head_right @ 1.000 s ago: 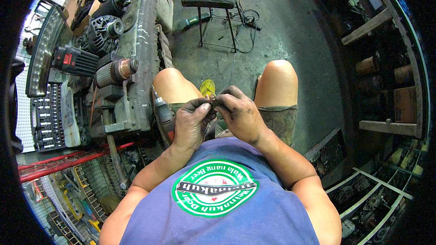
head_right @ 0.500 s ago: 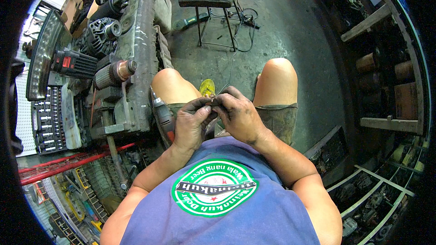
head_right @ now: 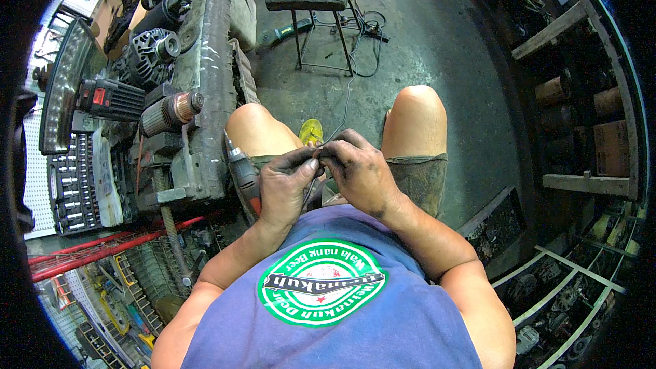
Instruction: The person sits on the floor in a workshop and uses a rotary tool to grind a small metal component. They then attach the component to the rotary tool and grind the end of a motor rotor.
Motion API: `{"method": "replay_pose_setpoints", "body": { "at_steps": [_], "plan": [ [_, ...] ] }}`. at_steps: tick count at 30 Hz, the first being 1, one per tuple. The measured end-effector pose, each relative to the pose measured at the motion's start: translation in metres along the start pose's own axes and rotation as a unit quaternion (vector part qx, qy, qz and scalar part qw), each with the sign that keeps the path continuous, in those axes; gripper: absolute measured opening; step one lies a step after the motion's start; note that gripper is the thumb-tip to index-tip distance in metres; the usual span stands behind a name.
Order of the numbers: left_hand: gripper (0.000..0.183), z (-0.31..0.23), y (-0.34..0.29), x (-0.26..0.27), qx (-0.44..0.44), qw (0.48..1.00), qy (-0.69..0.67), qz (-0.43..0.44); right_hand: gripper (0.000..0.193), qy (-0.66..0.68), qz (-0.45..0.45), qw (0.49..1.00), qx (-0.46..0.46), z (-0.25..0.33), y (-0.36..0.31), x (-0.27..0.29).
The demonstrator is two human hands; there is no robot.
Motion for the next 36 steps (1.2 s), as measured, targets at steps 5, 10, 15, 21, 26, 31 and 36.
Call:
{"method": "replay_pose_setpoints", "body": {
  "at_steps": [5,10,15,21,26,31,36],
  "plan": [
    [0.025,0.001,0.0,-0.001,-0.002,1.0,0.006,0.011,0.014,-0.017,-0.012,1.0,0.017,-0.001,0.0,0.001],
    [0.025,0.006,0.0,0.0,0.019,1.0,-0.007,0.011,0.014,-0.009,-0.014,0.999,0.028,-0.001,0.0,0.001],
    [0.025,0.007,-0.001,0.0,0.032,0.999,-0.034,0.016,0.015,0.001,-0.008,1.0,0.03,-0.002,0.001,0.002],
    [0.023,0.008,-0.001,-0.001,0.047,0.997,-0.054,0.013,0.015,0.079,0.003,0.996,-0.035,-0.012,0.0,-0.001],
    [0.021,0.008,-0.002,-0.004,0.053,0.993,-0.108,0.018,0.015,0.126,-0.007,0.99,-0.064,-0.014,-0.001,-0.002],
    [0.022,0.009,-0.001,-0.002,0.035,0.995,-0.092,0.022,0.02,0.231,0.06,0.963,-0.123,-0.017,-0.003,-0.006],
    [0.023,0.01,-0.001,0.0,0.024,0.996,-0.08,0.03,0.022,0.295,0.103,0.937,-0.157,-0.023,-0.003,-0.01]
  ]
}}
Point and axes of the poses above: each hand's wrist, its own y-axis towards the middle knuckle, its own x-axis out of the back of the hand, z = x × y, the point moved 6 cm from there along y, towards the middle knuckle, and after that the axes turned 14 degrees about -y, right-handed, at the moved point
